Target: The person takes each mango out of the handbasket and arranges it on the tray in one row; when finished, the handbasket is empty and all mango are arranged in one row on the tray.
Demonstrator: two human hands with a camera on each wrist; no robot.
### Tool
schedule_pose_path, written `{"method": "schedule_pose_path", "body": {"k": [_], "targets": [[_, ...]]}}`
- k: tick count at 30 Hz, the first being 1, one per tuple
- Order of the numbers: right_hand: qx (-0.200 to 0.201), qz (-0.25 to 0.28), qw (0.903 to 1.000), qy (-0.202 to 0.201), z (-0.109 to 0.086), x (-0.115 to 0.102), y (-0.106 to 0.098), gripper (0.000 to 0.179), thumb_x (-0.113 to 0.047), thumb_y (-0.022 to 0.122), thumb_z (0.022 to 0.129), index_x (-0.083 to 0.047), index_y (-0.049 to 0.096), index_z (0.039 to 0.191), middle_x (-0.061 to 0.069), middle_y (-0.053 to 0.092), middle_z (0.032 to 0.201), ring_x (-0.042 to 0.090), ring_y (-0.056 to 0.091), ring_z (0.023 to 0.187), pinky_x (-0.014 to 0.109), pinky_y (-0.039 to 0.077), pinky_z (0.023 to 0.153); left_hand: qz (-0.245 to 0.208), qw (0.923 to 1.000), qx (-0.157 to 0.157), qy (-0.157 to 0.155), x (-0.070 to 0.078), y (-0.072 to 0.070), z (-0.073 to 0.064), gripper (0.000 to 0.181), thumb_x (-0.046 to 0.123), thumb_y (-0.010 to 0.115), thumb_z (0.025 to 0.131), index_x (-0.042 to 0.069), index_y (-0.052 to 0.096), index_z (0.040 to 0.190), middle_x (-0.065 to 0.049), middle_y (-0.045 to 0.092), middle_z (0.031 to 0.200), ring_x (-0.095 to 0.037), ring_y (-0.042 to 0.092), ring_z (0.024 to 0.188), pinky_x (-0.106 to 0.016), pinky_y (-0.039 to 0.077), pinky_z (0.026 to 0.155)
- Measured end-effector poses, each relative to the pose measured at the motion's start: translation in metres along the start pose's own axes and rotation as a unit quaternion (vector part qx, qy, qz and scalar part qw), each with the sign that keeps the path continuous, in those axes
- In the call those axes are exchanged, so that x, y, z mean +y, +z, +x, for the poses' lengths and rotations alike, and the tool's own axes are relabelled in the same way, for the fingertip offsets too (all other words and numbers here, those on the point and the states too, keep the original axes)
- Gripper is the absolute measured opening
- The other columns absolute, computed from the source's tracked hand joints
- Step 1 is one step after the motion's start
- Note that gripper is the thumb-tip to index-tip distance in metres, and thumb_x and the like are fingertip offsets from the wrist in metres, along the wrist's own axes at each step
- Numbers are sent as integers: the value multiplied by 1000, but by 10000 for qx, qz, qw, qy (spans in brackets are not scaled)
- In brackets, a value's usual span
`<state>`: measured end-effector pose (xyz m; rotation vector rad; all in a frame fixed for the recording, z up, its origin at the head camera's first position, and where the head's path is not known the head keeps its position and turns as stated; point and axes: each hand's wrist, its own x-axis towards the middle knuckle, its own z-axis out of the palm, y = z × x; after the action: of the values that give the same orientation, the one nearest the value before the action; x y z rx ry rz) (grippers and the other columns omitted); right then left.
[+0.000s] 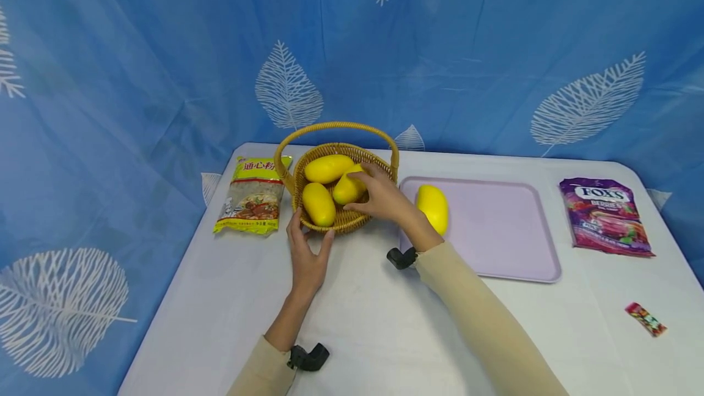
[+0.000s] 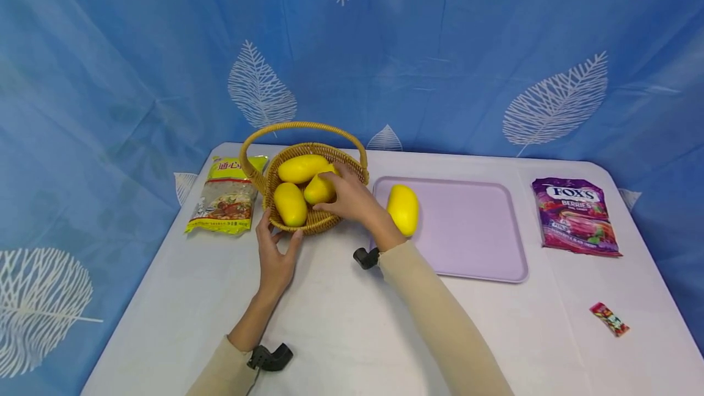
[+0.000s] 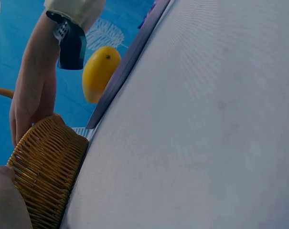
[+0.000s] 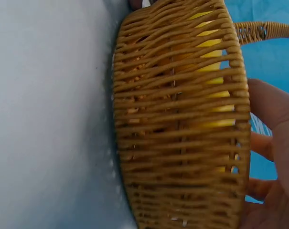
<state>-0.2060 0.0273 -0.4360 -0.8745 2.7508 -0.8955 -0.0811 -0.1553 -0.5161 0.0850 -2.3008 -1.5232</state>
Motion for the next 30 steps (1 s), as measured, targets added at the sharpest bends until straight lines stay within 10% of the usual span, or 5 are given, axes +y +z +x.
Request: {"method": "schedule_pose_path", "body": {"k": [30], "targets": [[184,149,9990,377,19,-5,17,67,-39,79,81,-11,54,137,16,32,156,35,34,142,51,39,111,-7,9999,32,124,-1,0,0,78,28,65,95,9,18,155,-14,23,155,-28,31,140,-49,42,104]]}}
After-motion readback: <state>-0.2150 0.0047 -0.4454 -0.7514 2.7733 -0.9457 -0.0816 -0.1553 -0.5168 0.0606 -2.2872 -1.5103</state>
